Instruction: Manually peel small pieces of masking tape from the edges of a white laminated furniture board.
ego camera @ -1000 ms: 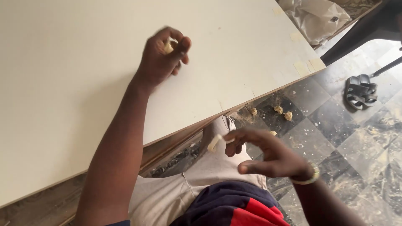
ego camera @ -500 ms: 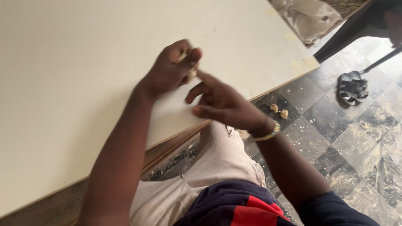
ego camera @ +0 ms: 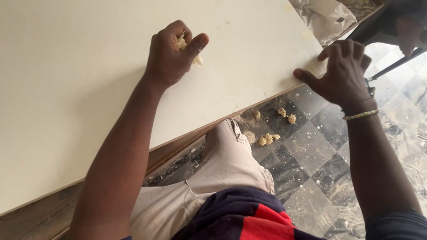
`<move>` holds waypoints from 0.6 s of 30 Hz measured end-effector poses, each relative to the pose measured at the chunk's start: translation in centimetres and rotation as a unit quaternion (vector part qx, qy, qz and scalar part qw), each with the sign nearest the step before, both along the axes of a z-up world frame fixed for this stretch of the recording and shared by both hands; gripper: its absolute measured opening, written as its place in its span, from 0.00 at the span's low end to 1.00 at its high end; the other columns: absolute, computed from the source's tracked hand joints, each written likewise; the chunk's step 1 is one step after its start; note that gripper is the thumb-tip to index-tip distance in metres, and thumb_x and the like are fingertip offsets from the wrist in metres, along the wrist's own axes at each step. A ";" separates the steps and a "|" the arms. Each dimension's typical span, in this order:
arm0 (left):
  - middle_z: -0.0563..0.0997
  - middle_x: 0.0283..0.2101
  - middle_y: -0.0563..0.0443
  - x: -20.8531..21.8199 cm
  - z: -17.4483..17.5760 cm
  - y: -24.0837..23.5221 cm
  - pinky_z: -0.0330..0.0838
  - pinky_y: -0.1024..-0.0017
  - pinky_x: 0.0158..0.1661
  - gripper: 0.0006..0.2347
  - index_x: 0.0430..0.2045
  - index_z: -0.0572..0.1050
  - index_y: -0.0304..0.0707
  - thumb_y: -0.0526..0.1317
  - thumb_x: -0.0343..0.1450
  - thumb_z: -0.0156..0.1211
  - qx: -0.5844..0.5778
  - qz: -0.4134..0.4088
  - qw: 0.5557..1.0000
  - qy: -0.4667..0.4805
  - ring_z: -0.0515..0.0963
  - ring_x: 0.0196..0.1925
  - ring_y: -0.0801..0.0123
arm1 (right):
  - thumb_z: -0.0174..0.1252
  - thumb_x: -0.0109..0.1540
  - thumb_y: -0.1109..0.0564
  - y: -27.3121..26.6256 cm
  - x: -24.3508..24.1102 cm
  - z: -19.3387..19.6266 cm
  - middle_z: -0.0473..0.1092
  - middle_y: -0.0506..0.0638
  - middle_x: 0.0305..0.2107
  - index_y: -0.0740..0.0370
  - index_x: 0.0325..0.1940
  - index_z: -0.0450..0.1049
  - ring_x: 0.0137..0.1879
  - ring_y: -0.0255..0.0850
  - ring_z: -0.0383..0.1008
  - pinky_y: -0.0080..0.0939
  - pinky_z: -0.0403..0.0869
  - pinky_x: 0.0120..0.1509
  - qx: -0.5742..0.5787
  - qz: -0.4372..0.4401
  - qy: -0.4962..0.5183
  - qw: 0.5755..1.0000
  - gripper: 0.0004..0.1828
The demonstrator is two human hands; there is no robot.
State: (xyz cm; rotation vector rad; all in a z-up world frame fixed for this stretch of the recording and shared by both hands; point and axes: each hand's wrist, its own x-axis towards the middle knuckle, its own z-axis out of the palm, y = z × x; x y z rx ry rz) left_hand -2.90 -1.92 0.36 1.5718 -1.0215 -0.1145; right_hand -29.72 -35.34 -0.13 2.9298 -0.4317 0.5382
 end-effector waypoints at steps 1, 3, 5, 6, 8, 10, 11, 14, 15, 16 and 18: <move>0.72 0.18 0.56 0.3 -0.1 0.0 0.68 0.81 0.19 0.21 0.25 0.64 0.42 0.57 0.75 0.64 -0.005 0.004 1.000 -0.027 0.75 0.19 0.81 | 0.63 0.65 0.29 -0.9 0.0 -0.9 0.58 0.59 0.54 0.62 0.49 0.68 0.68 0.57 0.52 0.61 0.59 0.72 0.024 -0.002 0.014 1.000 0.34; 0.72 0.18 0.56 0.0 0.2 0.1 0.67 0.81 0.18 0.21 0.25 0.64 0.42 0.57 0.74 0.64 0.002 0.008 1.000 -0.009 0.73 0.18 0.82 | 0.63 0.66 0.29 -0.1 0.9 -0.9 0.57 0.60 0.54 0.64 0.46 0.66 0.67 0.58 0.52 0.60 0.59 0.70 0.061 0.003 -0.005 0.998 0.34; 0.72 0.18 0.56 0.1 0.2 0.2 0.66 0.81 0.18 0.21 0.24 0.64 0.42 0.58 0.73 0.64 0.009 0.011 1.000 0.008 0.72 0.17 0.82 | 0.62 0.67 0.29 0.4 1.4 -1.3 0.56 0.60 0.54 0.65 0.43 0.65 0.65 0.59 0.52 0.59 0.60 0.68 0.099 0.008 -0.025 0.995 0.34; 0.72 0.18 0.57 0.1 0.2 0.2 0.67 0.81 0.18 0.21 0.24 0.64 0.42 0.58 0.73 0.64 0.012 0.012 1.000 0.005 0.72 0.18 0.82 | 0.62 0.69 0.31 0.5 1.5 -1.6 0.57 0.59 0.52 0.65 0.42 0.66 0.64 0.56 0.52 0.60 0.60 0.69 0.050 0.003 -0.037 0.998 0.32; 0.72 0.18 0.57 0.2 0.1 0.3 0.68 0.81 0.19 0.21 0.24 0.65 0.43 0.58 0.74 0.64 0.016 0.011 1.000 0.001 0.73 0.18 0.82 | 0.62 0.72 0.33 0.8 1.8 -2.4 0.58 0.58 0.50 0.64 0.41 0.66 0.63 0.54 0.53 0.61 0.60 0.70 0.003 -0.002 -0.049 0.999 0.30; 0.70 0.19 0.57 0.2 -0.1 0.1 0.67 0.81 0.19 0.22 0.24 0.64 0.42 0.58 0.75 0.65 0.007 0.005 1.000 -0.014 0.72 0.19 0.83 | 0.58 0.75 0.37 0.9 2.0 -3.1 0.57 0.58 0.50 0.65 0.36 0.64 0.63 0.54 0.53 0.59 0.61 0.70 0.009 -0.011 -0.065 0.998 0.29; 0.70 0.19 0.57 0.1 0.1 0.1 0.67 0.81 0.19 0.22 0.24 0.64 0.42 0.58 0.75 0.65 0.006 0.004 1.000 -0.012 0.72 0.19 0.83 | 0.58 0.75 0.37 0.8 1.9 -3.2 0.57 0.58 0.50 0.65 0.36 0.64 0.63 0.54 0.53 0.59 0.61 0.70 0.008 -0.012 -0.064 0.998 0.29; 0.70 0.17 0.58 0.0 0.3 0.3 0.66 0.81 0.18 0.21 0.23 0.64 0.43 0.58 0.73 0.64 0.020 0.015 1.000 0.003 0.71 0.17 0.83 | 0.50 0.74 0.38 0.5 2.2 -3.5 0.55 0.59 0.50 0.65 0.37 0.62 0.63 0.54 0.53 0.58 0.60 0.66 0.040 0.002 -0.081 0.996 0.27; 0.70 0.18 0.58 0.2 0.2 0.3 0.66 0.81 0.19 0.22 0.23 0.64 0.43 0.58 0.73 0.64 0.017 0.015 1.000 -0.002 0.72 0.18 0.83 | 0.47 0.76 0.35 0.4 2.3 -3.6 0.54 0.59 0.49 0.65 0.36 0.61 0.62 0.54 0.52 0.57 0.59 0.65 0.049 -0.006 -0.073 0.996 0.30; 0.69 0.18 0.59 0.3 0.0 0.3 0.67 0.81 0.19 0.22 0.23 0.64 0.43 0.58 0.74 0.64 0.013 0.013 1.000 -0.008 0.72 0.19 0.83 | 0.44 0.78 0.33 0.2 2.4 -3.7 0.52 0.59 0.47 0.65 0.34 0.59 0.60 0.54 0.51 0.57 0.58 0.64 0.058 -0.015 -0.066 0.996 0.34; 0.70 0.18 0.58 0.6 -0.4 0.2 0.66 0.81 0.20 0.22 0.24 0.64 0.43 0.58 0.75 0.64 0.010 0.017 0.999 -0.028 0.71 0.20 0.83 | 0.44 0.76 0.31 1.0 2.1 -3.3 0.52 0.59 0.47 0.65 0.37 0.59 0.60 0.54 0.51 0.60 0.56 0.63 0.039 -0.032 -0.065 0.997 0.33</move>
